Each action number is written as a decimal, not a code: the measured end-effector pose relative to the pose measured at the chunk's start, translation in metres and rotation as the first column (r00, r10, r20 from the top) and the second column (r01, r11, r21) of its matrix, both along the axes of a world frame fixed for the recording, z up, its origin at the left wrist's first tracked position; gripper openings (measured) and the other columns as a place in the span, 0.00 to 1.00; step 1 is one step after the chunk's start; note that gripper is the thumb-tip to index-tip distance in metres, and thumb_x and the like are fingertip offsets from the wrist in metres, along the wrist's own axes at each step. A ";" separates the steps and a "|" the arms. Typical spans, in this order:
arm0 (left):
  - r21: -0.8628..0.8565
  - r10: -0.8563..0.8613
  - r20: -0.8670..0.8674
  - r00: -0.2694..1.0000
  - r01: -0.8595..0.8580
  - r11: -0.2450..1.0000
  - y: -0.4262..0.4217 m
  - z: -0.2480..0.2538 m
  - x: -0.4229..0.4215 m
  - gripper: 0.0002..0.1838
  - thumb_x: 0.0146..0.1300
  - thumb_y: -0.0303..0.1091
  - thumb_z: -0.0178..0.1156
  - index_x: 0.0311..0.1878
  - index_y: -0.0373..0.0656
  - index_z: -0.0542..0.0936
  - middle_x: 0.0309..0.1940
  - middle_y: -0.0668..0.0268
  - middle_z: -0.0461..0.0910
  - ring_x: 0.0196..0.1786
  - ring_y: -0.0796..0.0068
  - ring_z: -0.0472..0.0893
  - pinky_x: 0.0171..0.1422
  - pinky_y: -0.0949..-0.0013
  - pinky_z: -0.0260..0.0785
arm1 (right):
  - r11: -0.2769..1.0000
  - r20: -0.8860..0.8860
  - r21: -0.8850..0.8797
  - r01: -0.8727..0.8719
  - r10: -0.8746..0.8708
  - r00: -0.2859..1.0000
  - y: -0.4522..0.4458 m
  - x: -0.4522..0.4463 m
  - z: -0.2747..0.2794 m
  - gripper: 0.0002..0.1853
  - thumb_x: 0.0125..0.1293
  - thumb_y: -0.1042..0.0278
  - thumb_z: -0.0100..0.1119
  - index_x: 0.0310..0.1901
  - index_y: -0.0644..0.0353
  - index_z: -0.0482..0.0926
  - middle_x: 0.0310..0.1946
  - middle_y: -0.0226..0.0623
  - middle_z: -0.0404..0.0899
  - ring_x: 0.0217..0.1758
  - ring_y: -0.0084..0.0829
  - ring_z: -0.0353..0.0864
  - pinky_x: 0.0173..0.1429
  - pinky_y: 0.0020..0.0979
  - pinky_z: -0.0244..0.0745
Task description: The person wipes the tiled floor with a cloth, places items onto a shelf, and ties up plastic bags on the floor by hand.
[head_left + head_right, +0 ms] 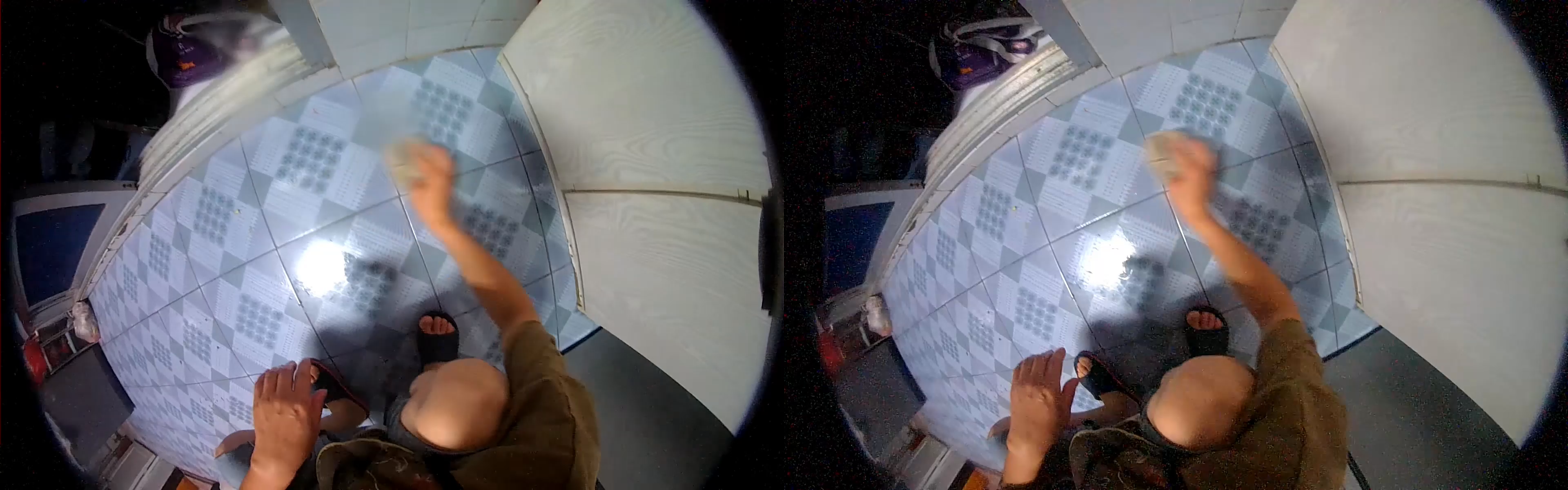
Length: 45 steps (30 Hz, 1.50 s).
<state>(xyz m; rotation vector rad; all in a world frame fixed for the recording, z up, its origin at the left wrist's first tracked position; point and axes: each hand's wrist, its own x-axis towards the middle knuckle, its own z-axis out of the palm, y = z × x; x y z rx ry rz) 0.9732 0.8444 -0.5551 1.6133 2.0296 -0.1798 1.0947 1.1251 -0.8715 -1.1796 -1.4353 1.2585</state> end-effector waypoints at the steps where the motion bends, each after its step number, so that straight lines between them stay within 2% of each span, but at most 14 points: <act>1: 0.011 -0.003 -0.013 1.000 0.003 1.000 -0.003 -0.002 -0.003 0.26 0.50 0.32 0.64 0.53 0.35 0.71 0.44 0.52 0.75 0.48 0.52 0.73 0.55 0.55 0.64 | 0.958 0.060 0.274 0.089 -0.109 0.992 0.030 0.035 -0.015 0.28 0.42 0.82 0.59 0.51 0.55 0.77 0.50 0.41 0.74 0.56 0.44 0.68 0.63 0.41 0.59; 2: -0.013 0.003 -0.017 1.000 -0.003 1.000 -0.006 -0.004 -0.005 0.26 0.49 0.33 0.64 0.52 0.35 0.72 0.44 0.53 0.75 0.48 0.54 0.73 0.55 0.56 0.64 | 0.791 0.471 0.612 0.024 -0.389 0.792 0.047 0.076 -0.007 0.27 0.47 0.74 0.61 0.53 0.56 0.75 0.50 0.41 0.75 0.55 0.44 0.70 0.62 0.44 0.59; 5: -0.051 0.008 -0.031 0.999 -0.010 0.999 -0.010 -0.007 -0.005 0.25 0.48 0.33 0.64 0.50 0.36 0.72 0.42 0.55 0.75 0.47 0.56 0.74 0.54 0.58 0.64 | 0.848 0.816 0.321 0.423 -0.474 0.330 0.082 0.139 -0.004 0.24 0.57 0.61 0.57 0.56 0.56 0.72 0.57 0.45 0.69 0.61 0.47 0.63 0.63 0.46 0.56; 8: -0.094 0.042 -0.035 0.999 -0.045 0.995 -0.010 -0.011 -0.004 0.26 0.47 0.32 0.65 0.51 0.36 0.72 0.41 0.55 0.75 0.46 0.56 0.74 0.54 0.58 0.64 | 0.754 0.713 0.644 0.129 -0.653 0.256 0.084 0.114 -0.036 0.20 0.58 0.68 0.52 0.53 0.59 0.74 0.50 0.45 0.74 0.54 0.46 0.69 0.62 0.45 0.58; 11: -0.129 0.065 0.011 0.998 -0.063 0.990 -0.003 -0.015 -0.001 0.27 0.49 0.32 0.63 0.55 0.38 0.71 0.43 0.54 0.75 0.47 0.55 0.74 0.53 0.58 0.64 | 0.814 0.670 0.580 0.017 -0.489 0.558 0.054 0.006 -0.054 0.18 0.57 0.70 0.51 0.51 0.56 0.76 0.52 0.45 0.73 0.56 0.44 0.68 0.61 0.41 0.61; 14: 0.000 0.020 0.021 1.000 -0.020 1.000 0.011 -0.023 0.004 0.29 0.51 0.31 0.61 0.59 0.41 0.69 0.46 0.53 0.74 0.46 0.54 0.74 0.53 0.57 0.65 | 0.978 0.514 -0.012 -0.209 0.185 0.838 0.004 -0.089 0.003 0.16 0.59 0.62 0.53 0.50 0.47 0.75 0.53 0.35 0.69 0.54 0.42 0.67 0.55 0.41 0.68; 19: 0.143 -0.017 0.078 0.997 0.005 0.990 0.058 -0.055 0.011 0.23 0.55 0.29 0.57 0.57 0.39 0.71 0.46 0.53 0.76 0.47 0.53 0.74 0.53 0.57 0.66 | 0.705 0.508 0.318 -0.634 0.438 0.741 0.002 -0.080 0.034 0.24 0.51 0.73 0.59 0.53 0.43 0.74 0.57 0.27 0.66 0.56 0.41 0.67 0.52 0.40 0.71; 25: 0.262 -0.135 0.351 0.927 0.042 0.964 0.098 -0.080 0.047 0.19 0.55 0.27 0.59 0.52 0.37 0.73 0.42 0.52 0.77 0.44 0.51 0.75 0.52 0.56 0.67 | 0.909 0.693 0.412 -0.062 -0.268 0.669 0.135 0.065 -0.028 0.18 0.63 0.69 0.48 0.55 0.61 0.70 0.54 0.41 0.68 0.55 0.42 0.66 0.58 0.42 0.67; 29: 0.238 -0.156 0.282 0.947 0.089 0.967 0.100 -0.101 0.046 0.20 0.55 0.29 0.59 0.52 0.37 0.73 0.41 0.54 0.77 0.45 0.54 0.76 0.51 0.57 0.67 | 0.922 0.906 0.206 0.327 -0.306 0.292 0.153 0.065 -0.003 0.20 0.67 0.61 0.44 0.58 0.61 0.66 0.50 0.45 0.68 0.55 0.43 0.65 0.58 0.41 0.67; 32: 0.143 -0.155 0.220 0.963 0.125 0.982 0.100 -0.109 0.049 0.20 0.54 0.30 0.60 0.52 0.38 0.73 0.41 0.56 0.77 0.45 0.56 0.76 0.51 0.57 0.67 | 0.787 0.771 0.612 -0.079 -0.571 0.283 0.126 0.012 -0.055 0.18 0.62 0.58 0.50 0.49 0.60 0.72 0.47 0.42 0.70 0.50 0.42 0.68 0.42 0.40 0.75; 34: 0.093 -0.159 0.202 0.966 0.143 0.985 0.102 -0.111 0.051 0.20 0.54 0.30 0.60 0.52 0.38 0.73 0.41 0.57 0.77 0.45 0.56 0.76 0.52 0.58 0.67 | 0.872 0.568 0.474 -0.124 -0.194 0.800 0.088 -0.045 -0.065 0.18 0.61 0.52 0.49 0.45 0.55 0.75 0.42 0.38 0.72 0.43 0.41 0.71 0.33 0.43 0.75; 39: 0.075 -0.202 0.243 0.949 0.189 0.979 0.110 -0.115 0.052 0.20 0.53 0.31 0.60 0.50 0.37 0.74 0.39 0.57 0.76 0.43 0.57 0.75 0.50 0.58 0.66 | 0.827 0.234 0.193 -0.528 0.484 0.843 0.029 -0.114 -0.024 0.16 0.52 0.68 0.60 0.45 0.46 0.80 0.51 0.34 0.72 0.58 0.45 0.65 0.61 0.42 0.63; 43: 0.103 -0.108 0.247 0.963 0.085 0.991 0.110 -0.109 0.038 0.21 0.54 0.30 0.60 0.53 0.38 0.73 0.41 0.55 0.77 0.45 0.55 0.75 0.51 0.58 0.66 | 0.837 0.359 0.534 0.114 -0.347 0.867 0.157 -0.023 0.014 0.18 0.50 0.74 0.56 0.46 0.53 0.79 0.50 0.37 0.72 0.53 0.44 0.66 0.56 0.42 0.64; 45: 0.073 -0.062 0.197 0.978 0.048 0.996 0.098 -0.114 0.029 0.21 0.55 0.31 0.60 0.53 0.39 0.73 0.40 0.55 0.77 0.44 0.55 0.75 0.50 0.57 0.67 | 0.842 0.726 0.519 0.147 -0.525 0.445 0.225 0.022 -0.016 0.20 0.51 0.68 0.60 0.49 0.56 0.77 0.54 0.45 0.67 0.56 0.45 0.62 0.57 0.42 0.64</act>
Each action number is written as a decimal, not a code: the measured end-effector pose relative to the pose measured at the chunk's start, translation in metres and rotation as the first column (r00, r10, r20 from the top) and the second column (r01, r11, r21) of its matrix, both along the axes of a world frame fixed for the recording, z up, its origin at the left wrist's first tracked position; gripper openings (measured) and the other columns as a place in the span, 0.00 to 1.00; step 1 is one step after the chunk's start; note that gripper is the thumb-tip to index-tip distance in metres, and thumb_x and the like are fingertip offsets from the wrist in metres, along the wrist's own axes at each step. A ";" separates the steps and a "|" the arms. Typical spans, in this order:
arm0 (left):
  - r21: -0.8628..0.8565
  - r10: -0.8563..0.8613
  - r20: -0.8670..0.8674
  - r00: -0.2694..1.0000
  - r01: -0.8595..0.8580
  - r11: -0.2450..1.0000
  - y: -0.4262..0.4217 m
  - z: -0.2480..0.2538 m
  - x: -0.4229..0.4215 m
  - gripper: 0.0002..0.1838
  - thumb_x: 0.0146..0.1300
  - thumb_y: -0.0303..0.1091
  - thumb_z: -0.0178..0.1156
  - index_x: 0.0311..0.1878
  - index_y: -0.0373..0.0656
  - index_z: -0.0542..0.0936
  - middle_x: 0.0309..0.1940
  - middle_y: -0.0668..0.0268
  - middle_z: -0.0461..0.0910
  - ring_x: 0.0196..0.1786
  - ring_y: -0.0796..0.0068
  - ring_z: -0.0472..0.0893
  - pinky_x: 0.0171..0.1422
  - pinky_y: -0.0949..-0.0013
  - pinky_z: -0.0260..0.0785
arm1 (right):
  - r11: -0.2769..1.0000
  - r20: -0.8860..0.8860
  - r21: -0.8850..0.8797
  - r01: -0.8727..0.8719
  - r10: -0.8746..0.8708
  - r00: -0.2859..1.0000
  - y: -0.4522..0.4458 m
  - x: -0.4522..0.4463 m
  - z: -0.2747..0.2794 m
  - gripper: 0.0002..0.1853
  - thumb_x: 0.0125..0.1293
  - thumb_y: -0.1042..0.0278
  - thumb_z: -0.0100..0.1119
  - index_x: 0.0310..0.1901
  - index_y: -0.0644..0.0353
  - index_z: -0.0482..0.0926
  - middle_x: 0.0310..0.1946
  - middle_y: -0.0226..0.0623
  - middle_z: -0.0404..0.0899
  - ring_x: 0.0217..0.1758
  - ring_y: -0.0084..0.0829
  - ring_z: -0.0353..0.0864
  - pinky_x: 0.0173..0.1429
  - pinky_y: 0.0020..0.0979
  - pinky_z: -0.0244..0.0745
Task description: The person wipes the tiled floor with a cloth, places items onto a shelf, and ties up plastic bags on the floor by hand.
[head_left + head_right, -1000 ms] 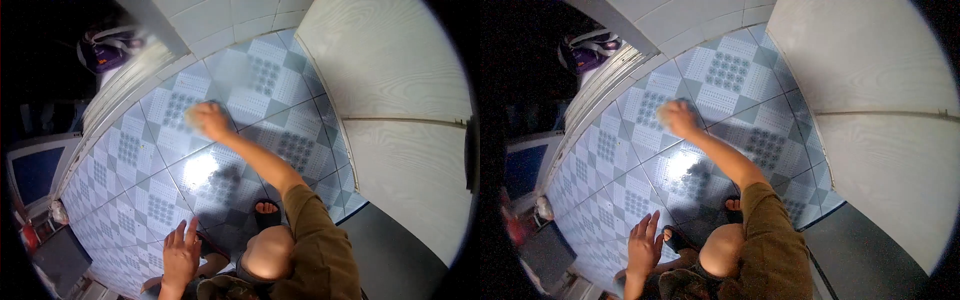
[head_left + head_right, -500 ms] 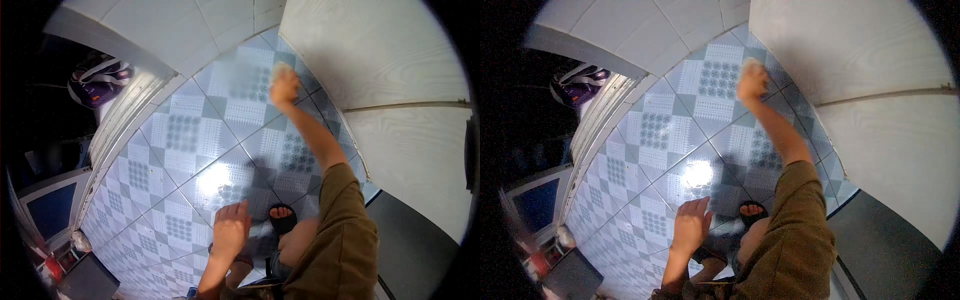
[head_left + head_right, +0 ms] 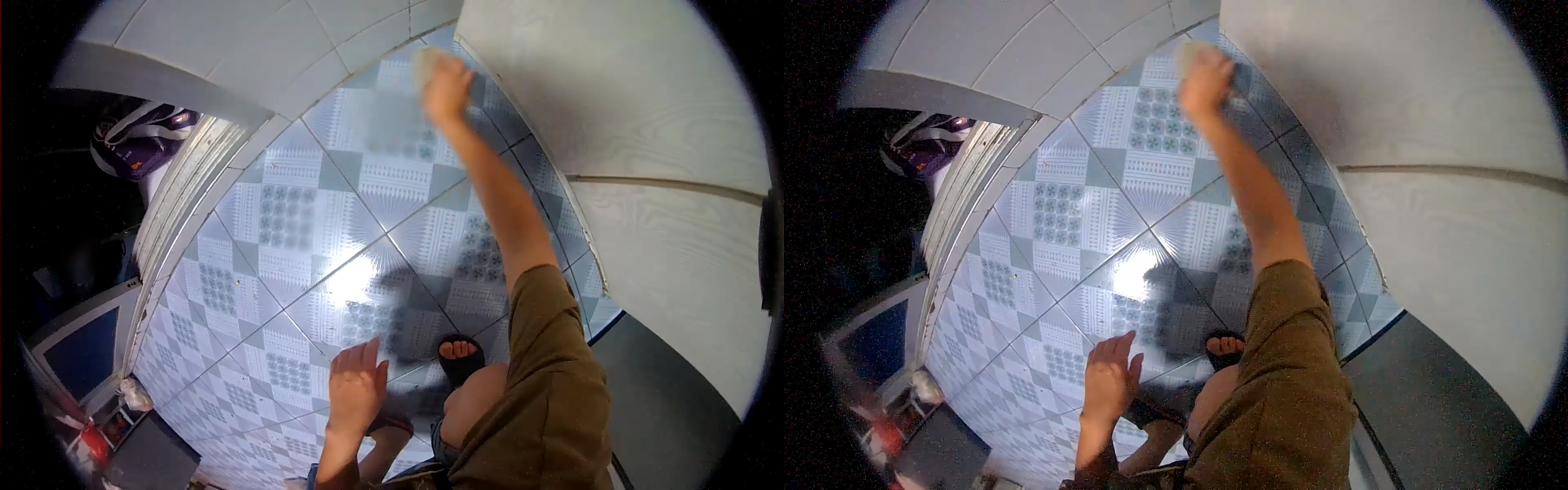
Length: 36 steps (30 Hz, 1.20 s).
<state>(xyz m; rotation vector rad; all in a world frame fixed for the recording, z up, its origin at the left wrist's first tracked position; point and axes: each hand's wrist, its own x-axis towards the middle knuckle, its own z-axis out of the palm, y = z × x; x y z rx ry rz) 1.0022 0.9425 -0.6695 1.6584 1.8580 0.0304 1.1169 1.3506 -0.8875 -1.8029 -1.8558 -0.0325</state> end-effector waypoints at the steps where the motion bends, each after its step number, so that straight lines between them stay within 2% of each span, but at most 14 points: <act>1: -0.024 0.007 -0.033 0.999 -0.008 1.000 -0.008 -0.005 -0.004 0.21 0.53 0.32 0.61 0.51 0.39 0.73 0.40 0.57 0.76 0.43 0.57 0.75 0.50 0.57 0.66 | 0.991 -0.080 -0.100 0.084 -0.092 0.992 0.026 0.018 -0.005 0.21 0.50 0.68 0.60 0.49 0.59 0.76 0.54 0.46 0.67 0.55 0.46 0.62 0.58 0.42 0.64; 8: -0.115 0.076 -0.068 0.995 -0.084 0.990 -0.029 -0.009 -0.012 0.22 0.52 0.34 0.62 0.51 0.39 0.73 0.39 0.58 0.77 0.43 0.58 0.75 0.49 0.57 0.66 | 0.950 0.209 -0.165 -0.264 0.296 0.932 -0.024 -0.126 -0.042 0.18 0.54 0.71 0.54 0.48 0.65 0.74 0.52 0.50 0.67 0.52 0.51 0.65 0.51 0.42 0.72; 10: -0.113 0.090 -0.062 0.994 -0.097 0.989 -0.023 -0.009 -0.010 0.23 0.52 0.34 0.62 0.52 0.40 0.73 0.40 0.58 0.77 0.44 0.58 0.75 0.50 0.58 0.67 | 0.876 -0.084 -0.041 -0.481 0.477 0.875 -0.105 -0.175 -0.038 0.18 0.57 0.69 0.52 0.49 0.65 0.74 0.53 0.48 0.66 0.55 0.52 0.63 0.43 0.56 0.72; 11: -0.114 0.099 -0.041 0.994 -0.103 0.988 -0.016 -0.007 -0.008 0.22 0.53 0.33 0.61 0.52 0.39 0.73 0.40 0.57 0.77 0.44 0.57 0.75 0.50 0.58 0.67 | 0.801 -0.450 -0.328 -0.501 0.334 0.828 -0.143 -0.191 -0.004 0.19 0.56 0.71 0.54 0.51 0.63 0.73 0.54 0.44 0.66 0.57 0.52 0.63 0.47 0.61 0.68; 13: -0.112 0.101 -0.022 0.995 -0.103 0.988 -0.010 -0.006 -0.008 0.21 0.55 0.31 0.60 0.53 0.39 0.73 0.41 0.56 0.77 0.44 0.55 0.75 0.50 0.58 0.67 | 0.499 -0.545 -0.269 -0.824 0.626 0.557 -0.170 -0.186 0.018 0.16 0.57 0.61 0.55 0.48 0.52 0.78 0.53 0.43 0.70 0.59 0.48 0.67 0.60 0.44 0.64; 16: -0.051 0.094 -0.019 0.995 -0.095 0.994 -0.009 -0.006 -0.012 0.22 0.52 0.34 0.62 0.52 0.40 0.73 0.41 0.59 0.77 0.44 0.59 0.75 0.50 0.58 0.67 | 0.780 -0.568 0.120 -0.614 0.561 0.602 -0.126 -0.151 0.019 0.17 0.49 0.79 0.54 0.42 0.53 0.80 0.49 0.36 0.73 0.56 0.43 0.68 0.61 0.50 0.61; 18: -0.049 0.149 0.006 0.989 -0.149 0.988 -0.015 -0.005 -0.017 0.20 0.54 0.31 0.60 0.52 0.39 0.73 0.40 0.55 0.77 0.44 0.54 0.75 0.50 0.57 0.67 | 0.958 -0.265 -0.032 -0.283 0.265 0.927 -0.039 -0.111 -0.009 0.20 0.48 0.78 0.53 0.45 0.52 0.78 0.47 0.38 0.74 0.55 0.42 0.68 0.58 0.42 0.59; 19: -0.043 0.156 0.011 0.988 -0.156 0.987 -0.020 -0.006 -0.020 0.20 0.54 0.31 0.60 0.52 0.39 0.73 0.40 0.55 0.77 0.44 0.54 0.75 0.50 0.57 0.67 | 0.981 -0.436 0.088 -0.173 0.194 0.879 -0.016 -0.073 0.002 0.21 0.49 0.77 0.54 0.48 0.54 0.76 0.51 0.40 0.71 0.57 0.44 0.65 0.60 0.41 0.58; 21: -0.119 0.166 -0.027 0.986 -0.168 0.979 -0.033 -0.010 -0.025 0.20 0.54 0.31 0.60 0.51 0.39 0.74 0.39 0.55 0.77 0.43 0.54 0.75 0.49 0.57 0.67 | 0.994 -0.052 0.109 -0.017 0.023 0.998 0.060 -0.019 -0.023 0.26 0.52 0.71 0.58 0.56 0.54 0.72 0.58 0.42 0.66 0.60 0.48 0.61 0.64 0.42 0.57; 23: -0.165 0.166 -0.046 0.985 -0.171 0.971 -0.041 -0.013 -0.026 0.20 0.53 0.31 0.61 0.51 0.39 0.74 0.39 0.55 0.77 0.43 0.54 0.75 0.49 0.57 0.67 | 0.979 -0.033 -0.202 0.022 -0.029 0.999 0.090 0.009 -0.025 0.26 0.53 0.67 0.58 0.58 0.55 0.71 0.59 0.44 0.65 0.61 0.47 0.60 0.62 0.43 0.61; 31: -0.196 0.197 -0.031 0.980 -0.199 0.960 -0.045 -0.011 -0.016 0.21 0.53 0.30 0.61 0.52 0.39 0.73 0.40 0.55 0.77 0.44 0.55 0.76 0.50 0.57 0.68 | 0.945 0.378 -0.236 -0.226 0.303 0.875 0.034 -0.059 -0.013 0.20 0.59 0.63 0.51 0.52 0.59 0.73 0.52 0.44 0.70 0.54 0.46 0.67 0.58 0.46 0.64; 32: -0.213 0.180 -0.030 0.983 -0.183 0.960 -0.042 -0.012 -0.013 0.21 0.53 0.31 0.61 0.53 0.39 0.73 0.41 0.55 0.77 0.45 0.55 0.75 0.51 0.56 0.67 | 0.956 0.340 -0.034 -0.292 0.286 0.896 0.014 -0.087 -0.055 0.18 0.59 0.65 0.51 0.50 0.61 0.73 0.50 0.42 0.71 0.51 0.44 0.69 0.51 0.47 0.69; 34: -0.172 0.147 -0.012 0.989 -0.147 0.974 -0.031 -0.013 -0.007 0.22 0.54 0.31 0.60 0.53 0.39 0.73 0.41 0.55 0.77 0.45 0.54 0.75 0.51 0.56 0.67 | 0.863 -0.006 -0.320 -0.391 0.411 0.912 -0.064 -0.163 -0.042 0.18 0.59 0.64 0.52 0.50 0.59 0.72 0.46 0.41 0.71 0.48 0.42 0.69 0.37 0.45 0.76; 36: -0.130 0.107 -0.009 0.994 -0.107 0.986 -0.019 -0.009 0.000 0.22 0.54 0.31 0.60 0.53 0.38 0.72 0.42 0.55 0.77 0.46 0.54 0.75 0.52 0.56 0.67 | 0.778 0.048 -0.163 -0.607 0.620 0.783 -0.147 -0.195 0.010 0.16 0.55 0.67 0.55 0.48 0.53 0.75 0.47 0.35 0.71 0.49 0.42 0.71 0.47 0.49 0.72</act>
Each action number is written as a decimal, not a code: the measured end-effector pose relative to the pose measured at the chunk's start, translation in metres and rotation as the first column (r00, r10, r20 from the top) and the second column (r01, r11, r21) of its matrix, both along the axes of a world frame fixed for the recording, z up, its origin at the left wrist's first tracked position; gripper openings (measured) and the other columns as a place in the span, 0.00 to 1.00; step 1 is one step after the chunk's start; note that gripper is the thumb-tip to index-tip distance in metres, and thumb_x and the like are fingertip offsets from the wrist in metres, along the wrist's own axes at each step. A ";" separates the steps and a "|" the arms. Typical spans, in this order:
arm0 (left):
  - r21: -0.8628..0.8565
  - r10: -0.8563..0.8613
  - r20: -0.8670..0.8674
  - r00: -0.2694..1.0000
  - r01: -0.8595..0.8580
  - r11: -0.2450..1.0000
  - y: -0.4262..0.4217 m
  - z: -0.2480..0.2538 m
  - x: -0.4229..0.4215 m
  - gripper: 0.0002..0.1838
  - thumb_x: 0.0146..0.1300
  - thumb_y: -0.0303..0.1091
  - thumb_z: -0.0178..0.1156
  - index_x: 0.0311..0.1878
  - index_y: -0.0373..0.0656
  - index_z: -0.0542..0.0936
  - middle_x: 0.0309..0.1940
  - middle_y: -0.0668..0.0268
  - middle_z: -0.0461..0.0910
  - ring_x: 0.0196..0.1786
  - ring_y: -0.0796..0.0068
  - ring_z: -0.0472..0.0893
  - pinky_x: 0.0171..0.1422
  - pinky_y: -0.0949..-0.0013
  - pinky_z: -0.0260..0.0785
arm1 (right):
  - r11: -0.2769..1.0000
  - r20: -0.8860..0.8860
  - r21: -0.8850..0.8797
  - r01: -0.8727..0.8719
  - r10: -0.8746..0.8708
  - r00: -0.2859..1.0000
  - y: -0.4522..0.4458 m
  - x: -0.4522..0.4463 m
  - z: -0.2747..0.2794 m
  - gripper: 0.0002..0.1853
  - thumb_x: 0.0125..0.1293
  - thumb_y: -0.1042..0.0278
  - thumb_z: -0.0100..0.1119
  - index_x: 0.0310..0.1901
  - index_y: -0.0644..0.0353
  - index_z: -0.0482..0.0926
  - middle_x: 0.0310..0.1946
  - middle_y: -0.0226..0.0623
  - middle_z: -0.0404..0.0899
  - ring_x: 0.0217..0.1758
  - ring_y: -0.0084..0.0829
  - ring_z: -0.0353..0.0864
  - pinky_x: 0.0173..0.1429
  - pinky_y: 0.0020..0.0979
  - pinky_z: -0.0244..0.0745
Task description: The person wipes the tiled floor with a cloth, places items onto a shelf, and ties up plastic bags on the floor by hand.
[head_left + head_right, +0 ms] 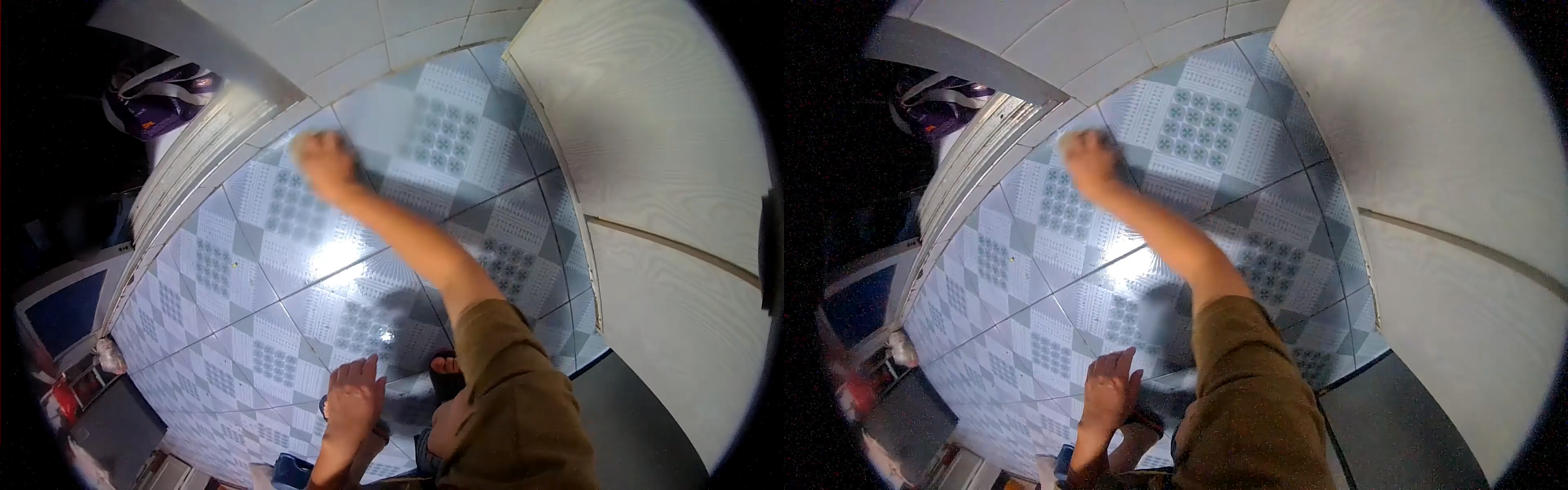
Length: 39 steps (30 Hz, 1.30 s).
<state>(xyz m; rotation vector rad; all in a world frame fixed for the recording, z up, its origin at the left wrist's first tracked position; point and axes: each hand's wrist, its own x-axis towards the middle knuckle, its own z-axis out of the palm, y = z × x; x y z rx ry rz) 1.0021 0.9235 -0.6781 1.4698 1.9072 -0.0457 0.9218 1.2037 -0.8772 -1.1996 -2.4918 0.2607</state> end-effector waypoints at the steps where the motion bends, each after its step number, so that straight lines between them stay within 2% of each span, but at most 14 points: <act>1: 0.043 -0.011 0.003 1.000 0.011 0.999 0.007 0.005 0.003 0.22 0.54 0.31 0.60 0.54 0.38 0.72 0.42 0.55 0.77 0.46 0.54 0.75 0.52 0.56 0.67 | 0.968 -0.253 -0.166 -0.187 0.141 0.957 -0.016 -0.019 -0.001 0.17 0.53 0.68 0.58 0.47 0.54 0.77 0.46 0.37 0.73 0.48 0.42 0.72 0.52 0.43 0.70; 3: 0.077 -0.036 -0.008 0.999 0.036 0.996 0.019 0.021 0.005 0.22 0.54 0.30 0.60 0.54 0.37 0.72 0.42 0.55 0.77 0.46 0.55 0.75 0.53 0.57 0.66 | 0.874 -0.530 -0.257 -0.412 0.229 0.816 -0.025 -0.039 0.005 0.18 0.50 0.68 0.62 0.46 0.55 0.79 0.44 0.39 0.75 0.47 0.42 0.73 0.56 0.38 0.68; 6: 0.094 -0.004 -0.045 0.999 0.008 0.996 0.006 0.038 -0.005 0.21 0.54 0.30 0.60 0.53 0.37 0.73 0.41 0.55 0.77 0.46 0.55 0.75 0.53 0.57 0.66 | 0.930 -0.758 -0.321 -0.177 -0.140 0.637 -0.007 -0.015 0.019 0.18 0.43 0.78 0.61 0.40 0.52 0.81 0.46 0.35 0.77 0.51 0.41 0.71 0.57 0.40 0.64; 10: -0.081 -0.027 -0.256 0.966 0.006 0.997 -0.030 0.066 -0.034 0.22 0.52 0.30 0.60 0.51 0.34 0.73 0.42 0.55 0.76 0.46 0.55 0.74 0.55 0.57 0.64 | 0.914 -0.172 -0.077 0.399 -0.406 0.897 0.065 0.078 -0.006 0.21 0.53 0.70 0.56 0.52 0.54 0.75 0.52 0.40 0.71 0.54 0.45 0.67 0.58 0.40 0.65; 16: -0.078 0.041 -0.388 0.921 -0.077 0.994 -0.044 0.149 -0.033 0.22 0.52 0.34 0.60 0.50 0.36 0.73 0.41 0.56 0.76 0.47 0.57 0.74 0.53 0.58 0.64 | 0.924 0.332 0.215 0.316 -0.373 0.866 0.021 -0.015 -0.007 0.19 0.60 0.64 0.48 0.52 0.64 0.73 0.50 0.50 0.70 0.54 0.47 0.67 0.52 0.44 0.67; 17: -0.069 0.039 -0.405 0.914 -0.073 0.995 -0.046 0.153 -0.031 0.22 0.52 0.34 0.60 0.50 0.36 0.73 0.41 0.56 0.76 0.47 0.57 0.74 0.53 0.58 0.64 | 0.941 0.001 0.136 0.308 -0.311 0.950 -0.007 -0.045 -0.017 0.19 0.59 0.65 0.50 0.50 0.67 0.74 0.54 0.49 0.65 0.57 0.48 0.65 0.53 0.44 0.70; 18: -0.095 0.075 -0.414 0.907 -0.125 0.988 -0.049 0.156 -0.028 0.22 0.51 0.34 0.60 0.51 0.37 0.73 0.40 0.56 0.76 0.46 0.57 0.74 0.52 0.58 0.65 | 0.908 -0.173 -0.334 0.251 -0.321 0.931 -0.032 -0.074 -0.003 0.20 0.58 0.65 0.51 0.52 0.63 0.73 0.55 0.46 0.64 0.57 0.48 0.65 0.54 0.44 0.70; 20: -0.072 0.124 -0.421 0.898 -0.169 0.983 -0.061 0.153 -0.026 0.22 0.51 0.35 0.60 0.51 0.38 0.73 0.38 0.57 0.77 0.44 0.57 0.75 0.49 0.59 0.66 | 0.860 -0.219 -0.457 -0.227 0.139 0.966 -0.058 -0.108 0.005 0.20 0.57 0.68 0.52 0.53 0.56 0.74 0.57 0.41 0.64 0.57 0.48 0.65 0.54 0.43 0.70; 23: -0.002 0.150 -0.366 0.919 -0.162 0.987 -0.061 0.137 -0.029 0.22 0.50 0.34 0.62 0.49 0.38 0.74 0.38 0.58 0.77 0.43 0.57 0.75 0.49 0.59 0.66 | 0.895 -0.618 -0.271 -0.355 0.121 0.776 -0.072 -0.092 0.036 0.19 0.57 0.71 0.53 0.52 0.51 0.75 0.57 0.37 0.66 0.56 0.47 0.65 0.55 0.42 0.69; 26: 0.031 0.192 -0.282 0.940 -0.191 0.981 -0.067 0.131 -0.033 0.21 0.52 0.30 0.61 0.51 0.38 0.73 0.40 0.56 0.78 0.45 0.53 0.76 0.50 0.57 0.67 | 0.979 -0.684 -0.101 -0.178 0.061 0.727 -0.034 -0.037 0.035 0.16 0.56 0.76 0.52 0.46 0.55 0.77 0.50 0.39 0.72 0.54 0.46 0.66 0.57 0.41 0.65; 28: 0.064 0.202 -0.265 0.943 -0.191 0.979 -0.083 0.125 -0.044 0.21 0.52 0.30 0.61 0.51 0.38 0.73 0.39 0.55 0.78 0.45 0.53 0.76 0.50 0.57 0.67 | 0.993 -0.581 -0.070 0.094 -0.117 0.805 0.009 0.005 0.026 0.16 0.56 0.74 0.53 0.47 0.53 0.77 0.50 0.40 0.72 0.54 0.45 0.66 0.57 0.42 0.65; 30: 0.132 0.213 -0.250 0.945 -0.185 0.974 -0.116 0.119 -0.060 0.21 0.52 0.31 0.61 0.50 0.38 0.73 0.39 0.55 0.78 0.44 0.53 0.76 0.49 0.57 0.67 | 0.917 -0.154 -0.136 0.374 -0.393 0.907 0.053 0.036 0.007 0.18 0.56 0.69 0.57 0.50 0.52 0.76 0.55 0.38 0.67 0.57 0.44 0.64 0.57 0.41 0.67; 32: 0.028 0.260 -0.362 0.895 -0.268 0.963 -0.141 0.124 -0.070 0.20 0.50 0.34 0.60 0.48 0.39 0.74 0.35 0.58 0.78 0.42 0.56 0.76 0.48 0.58 0.67 | 0.871 -0.148 -0.275 0.406 -0.456 0.878 0.057 0.021 0.012 0.19 0.55 0.69 0.57 0.52 0.52 0.75 0.56 0.41 0.66 0.57 0.46 0.64 0.57 0.43 0.67; 39: 0.003 0.394 -0.351 0.849 -0.420 0.907 -0.175 0.132 -0.083 0.21 0.50 0.31 0.62 0.50 0.40 0.74 0.40 0.57 0.77 0.43 0.54 0.75 0.48 0.58 0.66 | 0.861 0.041 -0.029 0.507 -0.506 0.861 -0.059 -0.163 -0.019 0.14 0.59 0.65 0.51 0.46 0.55 0.76 0.52 0.43 0.68 0.57 0.47 0.63 0.57 0.44 0.64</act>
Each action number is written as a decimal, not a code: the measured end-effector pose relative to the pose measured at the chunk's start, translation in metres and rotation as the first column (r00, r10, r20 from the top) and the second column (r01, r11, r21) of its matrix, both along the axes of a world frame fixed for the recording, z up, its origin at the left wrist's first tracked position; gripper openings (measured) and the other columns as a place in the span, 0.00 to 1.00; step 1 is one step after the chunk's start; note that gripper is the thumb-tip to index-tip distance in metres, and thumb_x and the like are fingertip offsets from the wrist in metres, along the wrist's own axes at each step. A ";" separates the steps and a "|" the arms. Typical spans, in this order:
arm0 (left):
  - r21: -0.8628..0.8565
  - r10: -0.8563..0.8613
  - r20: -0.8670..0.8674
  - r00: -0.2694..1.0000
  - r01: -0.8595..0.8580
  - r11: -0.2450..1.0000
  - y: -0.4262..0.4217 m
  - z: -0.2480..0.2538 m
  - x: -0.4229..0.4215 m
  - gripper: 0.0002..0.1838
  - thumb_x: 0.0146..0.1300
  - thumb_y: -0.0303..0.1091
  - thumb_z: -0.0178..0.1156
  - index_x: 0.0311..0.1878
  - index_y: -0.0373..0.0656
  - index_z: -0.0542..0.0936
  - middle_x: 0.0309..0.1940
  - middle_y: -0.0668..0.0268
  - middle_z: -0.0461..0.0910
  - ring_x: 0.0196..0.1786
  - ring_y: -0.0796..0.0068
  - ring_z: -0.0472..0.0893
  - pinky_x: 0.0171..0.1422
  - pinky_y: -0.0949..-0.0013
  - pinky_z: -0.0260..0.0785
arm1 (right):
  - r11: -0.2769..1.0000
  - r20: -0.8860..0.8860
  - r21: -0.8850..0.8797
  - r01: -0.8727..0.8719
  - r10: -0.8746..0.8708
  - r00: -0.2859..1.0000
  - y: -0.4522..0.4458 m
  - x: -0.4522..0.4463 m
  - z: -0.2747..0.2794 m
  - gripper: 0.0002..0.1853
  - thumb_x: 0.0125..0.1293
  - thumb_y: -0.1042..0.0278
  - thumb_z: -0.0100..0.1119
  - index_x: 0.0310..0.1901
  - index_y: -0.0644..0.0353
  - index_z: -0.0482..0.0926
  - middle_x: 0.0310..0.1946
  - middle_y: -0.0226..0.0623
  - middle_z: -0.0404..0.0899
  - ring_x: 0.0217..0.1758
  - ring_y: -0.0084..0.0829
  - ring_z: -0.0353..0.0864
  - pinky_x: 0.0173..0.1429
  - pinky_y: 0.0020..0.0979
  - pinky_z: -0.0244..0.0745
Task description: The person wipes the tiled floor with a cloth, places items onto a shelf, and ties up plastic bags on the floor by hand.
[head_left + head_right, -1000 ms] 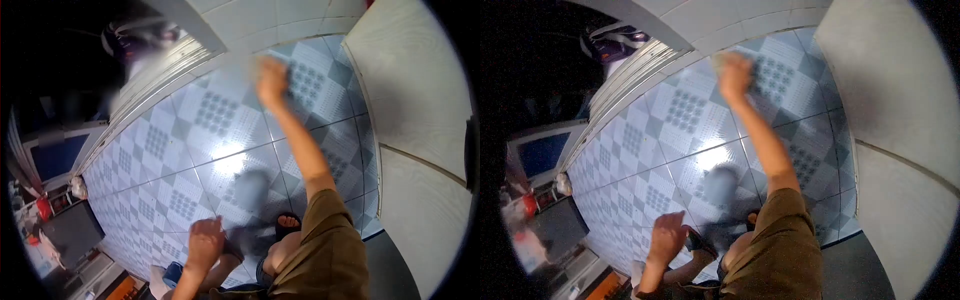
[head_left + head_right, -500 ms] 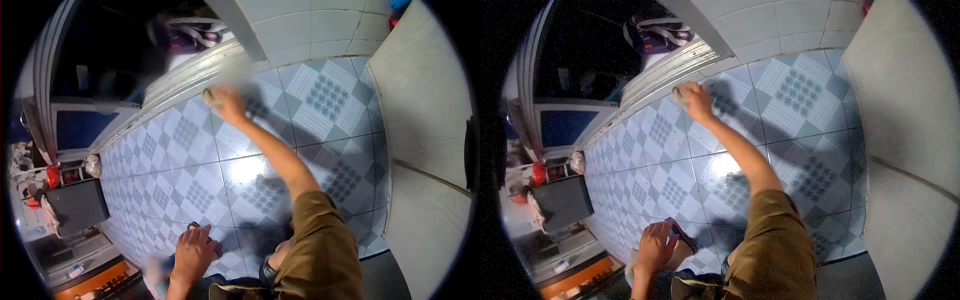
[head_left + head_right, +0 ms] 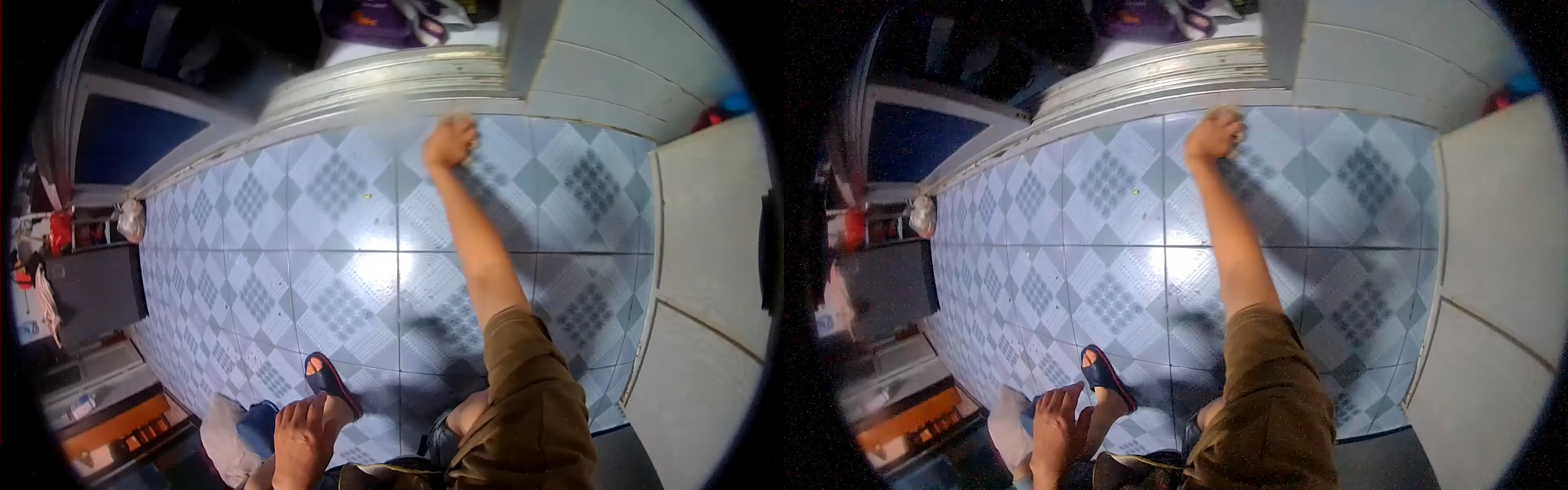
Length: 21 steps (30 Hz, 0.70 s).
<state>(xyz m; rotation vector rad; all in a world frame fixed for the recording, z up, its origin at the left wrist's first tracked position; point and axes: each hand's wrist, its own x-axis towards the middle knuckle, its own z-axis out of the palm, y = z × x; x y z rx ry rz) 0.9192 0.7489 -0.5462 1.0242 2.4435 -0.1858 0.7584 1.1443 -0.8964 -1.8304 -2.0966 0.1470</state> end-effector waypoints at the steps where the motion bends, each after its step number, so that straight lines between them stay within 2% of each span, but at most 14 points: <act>1: -0.006 0.027 0.010 1.000 -0.027 1.000 0.000 0.001 -0.001 0.21 0.50 0.31 0.62 0.49 0.40 0.74 0.40 0.57 0.77 0.43 0.54 0.75 0.48 0.58 0.66 | 0.977 -0.310 -0.156 -0.142 0.088 0.947 -0.033 -0.024 0.006 0.15 0.58 0.67 0.53 0.47 0.56 0.76 0.55 0.43 0.66 0.57 0.46 0.64 0.56 0.42 0.66; 2: -0.033 0.043 0.030 0.999 -0.042 0.999 0.000 0.003 -0.002 0.22 0.50 0.31 0.62 0.50 0.39 0.73 0.41 0.57 0.77 0.44 0.54 0.75 0.49 0.58 0.66 | 0.912 -0.594 -0.262 -0.315 0.105 0.798 -0.065 -0.039 0.013 0.16 0.56 0.69 0.54 0.48 0.57 0.75 0.58 0.43 0.64 0.56 0.45 0.65 0.56 0.40 0.68; 3: -0.038 0.063 0.031 0.998 -0.062 0.997 -0.002 0.003 -0.003 0.22 0.50 0.31 0.62 0.50 0.39 0.73 0.41 0.57 0.77 0.44 0.54 0.75 0.49 0.58 0.66 | 0.762 -0.374 -0.226 -0.607 0.507 0.776 -0.087 -0.047 0.029 0.18 0.51 0.69 0.59 0.47 0.54 0.76 0.57 0.41 0.65 0.57 0.46 0.65 0.56 0.38 0.69; 4: -0.018 0.047 0.029 0.998 -0.046 0.999 -0.004 0.002 -0.003 0.24 0.50 0.32 0.62 0.53 0.39 0.72 0.43 0.57 0.77 0.45 0.56 0.75 0.50 0.58 0.66 | 0.597 -0.550 -0.301 -0.744 0.529 0.647 -0.100 -0.065 0.031 0.22 0.46 0.73 0.61 0.47 0.54 0.78 0.53 0.42 0.69 0.56 0.45 0.66 0.56 0.38 0.68; 5: 0.007 0.029 0.019 0.999 -0.029 1.000 -0.005 0.002 -0.004 0.27 0.49 0.33 0.62 0.55 0.39 0.70 0.45 0.58 0.76 0.46 0.57 0.75 0.51 0.58 0.66 | 0.585 -0.555 -0.295 -0.756 0.539 0.634 -0.111 -0.070 0.032 0.22 0.46 0.73 0.61 0.47 0.54 0.78 0.53 0.42 0.69 0.56 0.45 0.66 0.56 0.38 0.68; 7: 0.039 0.020 0.001 1.000 -0.020 0.999 -0.005 0.004 -0.006 0.28 0.49 0.33 0.62 0.56 0.40 0.69 0.46 0.58 0.76 0.46 0.58 0.75 0.51 0.58 0.66 | 0.559 -0.874 -0.081 -0.825 0.358 0.329 -0.132 -0.070 0.050 0.23 0.46 0.77 0.58 0.49 0.56 0.78 0.49 0.42 0.72 0.54 0.45 0.69 0.57 0.38 0.67; 8: 0.062 0.002 -0.025 1.000 -0.001 0.998 -0.003 0.005 -0.008 0.27 0.50 0.32 0.62 0.56 0.40 0.70 0.45 0.58 0.76 0.46 0.58 0.75 0.51 0.58 0.66 | 0.597 -0.945 -0.042 -0.801 0.235 0.225 -0.141 -0.075 0.036 0.26 0.45 0.81 0.55 0.51 0.57 0.77 0.49 0.43 0.72 0.54 0.44 0.70 0.59 0.38 0.65; 10: 0.094 -0.014 -0.040 0.999 0.018 0.995 -0.006 0.008 -0.008 0.27 0.50 0.32 0.61 0.56 0.40 0.70 0.45 0.58 0.76 0.46 0.58 0.75 0.51 0.59 0.66 | 0.644 -0.874 0.210 -0.736 0.460 0.153 -0.120 -0.032 0.046 0.28 0.44 0.83 0.53 0.52 0.57 0.77 0.50 0.44 0.72 0.55 0.45 0.69 0.61 0.37 0.63; 12: 0.105 -0.054 -0.013 0.998 0.055 0.993 -0.010 0.008 -0.009 0.25 0.50 0.31 0.61 0.54 0.38 0.72 0.44 0.58 0.76 0.46 0.59 0.75 0.51 0.59 0.66 | 0.668 -0.742 0.279 -0.690 0.606 0.286 -0.075 0.033 0.052 0.30 0.41 0.85 0.52 0.51 0.55 0.78 0.51 0.43 0.72 0.57 0.44 0.68 0.63 0.39 0.61; 13: 0.118 -0.059 -0.004 0.998 0.059 0.991 -0.012 0.007 -0.010 0.25 0.50 0.31 0.61 0.54 0.38 0.72 0.44 0.58 0.76 0.46 0.59 0.75 0.51 0.59 0.66 | 0.661 -0.604 0.325 -0.676 0.695 0.390 -0.046 0.072 0.063 0.33 0.40 0.87 0.52 0.53 0.55 0.76 0.52 0.42 0.72 0.57 0.45 0.68 0.63 0.39 0.61; 14: 0.118 -0.075 0.025 0.997 0.071 0.990 -0.014 0.007 -0.011 0.24 0.51 0.31 0.60 0.53 0.37 0.72 0.44 0.58 0.76 0.45 0.59 0.75 0.51 0.59 0.66 | 0.697 -0.528 0.307 -0.648 0.691 0.493 -0.022 0.110 0.071 0.32 0.41 0.86 0.54 0.54 0.55 0.75 0.51 0.43 0.74 0.56 0.45 0.69 0.62 0.41 0.62; 16: 0.120 -0.111 0.058 0.992 0.104 0.987 -0.016 0.008 -0.013 0.23 0.51 0.32 0.61 0.52 0.35 0.72 0.42 0.57 0.76 0.45 0.59 0.75 0.51 0.59 0.66 | 0.686 -0.343 0.436 -0.583 0.726 0.596 0.038 0.182 0.031 0.29 0.44 0.79 0.60 0.54 0.58 0.74 0.49 0.45 0.75 0.53 0.48 0.71 0.59 0.45 0.63; 18: 0.124 -0.147 0.050 0.988 0.140 0.982 -0.017 0.011 -0.016 0.24 0.51 0.32 0.61 0.52 0.35 0.71 0.42 0.57 0.76 0.45 0.59 0.75 0.51 0.59 0.66 | 0.845 -0.086 0.379 -0.377 0.438 0.895 0.054 0.252 0.011 0.29 0.47 0.72 0.61 0.56 0.60 0.72 0.50 0.46 0.74 0.56 0.48 0.69 0.61 0.47 0.60; 21: 0.141 -0.184 0.034 0.982 0.177 0.974 -0.013 0.018 -0.021 0.25 0.51 0.32 0.61 0.53 0.35 0.71 0.43 0.56 0.76 0.45 0.58 0.75 0.53 0.57 0.65 | 0.914 0.064 0.288 -0.287 0.281 0.958 0.051 0.293 -0.014 0.29 0.50 0.70 0.59 0.58 0.61 0.70 0.52 0.47 0.72 0.59 0.48 0.66 0.64 0.48 0.55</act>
